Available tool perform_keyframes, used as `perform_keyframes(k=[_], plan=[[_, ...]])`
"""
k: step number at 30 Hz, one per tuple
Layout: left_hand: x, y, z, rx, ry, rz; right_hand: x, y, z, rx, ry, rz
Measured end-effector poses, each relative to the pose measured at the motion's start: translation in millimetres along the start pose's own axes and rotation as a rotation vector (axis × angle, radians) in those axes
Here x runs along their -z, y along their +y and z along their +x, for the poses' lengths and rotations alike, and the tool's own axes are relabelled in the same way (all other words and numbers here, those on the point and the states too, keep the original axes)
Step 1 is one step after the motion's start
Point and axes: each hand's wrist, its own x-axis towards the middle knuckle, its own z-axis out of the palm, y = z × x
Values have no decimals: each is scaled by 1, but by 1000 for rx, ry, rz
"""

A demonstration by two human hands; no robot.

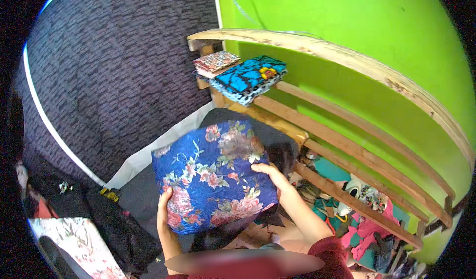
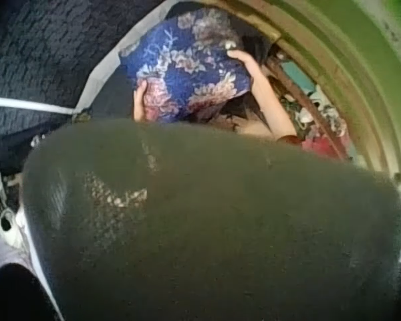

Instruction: Folding a large floral fabric and placing it on a wooden shelf.

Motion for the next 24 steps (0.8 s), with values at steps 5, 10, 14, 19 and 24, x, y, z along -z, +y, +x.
perform_keyframes(k=[5,10,14,19,24], plan=[[-93,38,40,64,-334,-11,16,-74,-49,200,45,104],[-218,54,98,266,-666,66,49,-149,-76,425,64,124],[-293,41,144,211,-872,113,74,-189,-77,556,112,29],[-382,37,161,332,-877,269,114,-221,-72,685,256,101],[-399,16,257,76,-1045,793,124,-220,-25,609,313,102]])
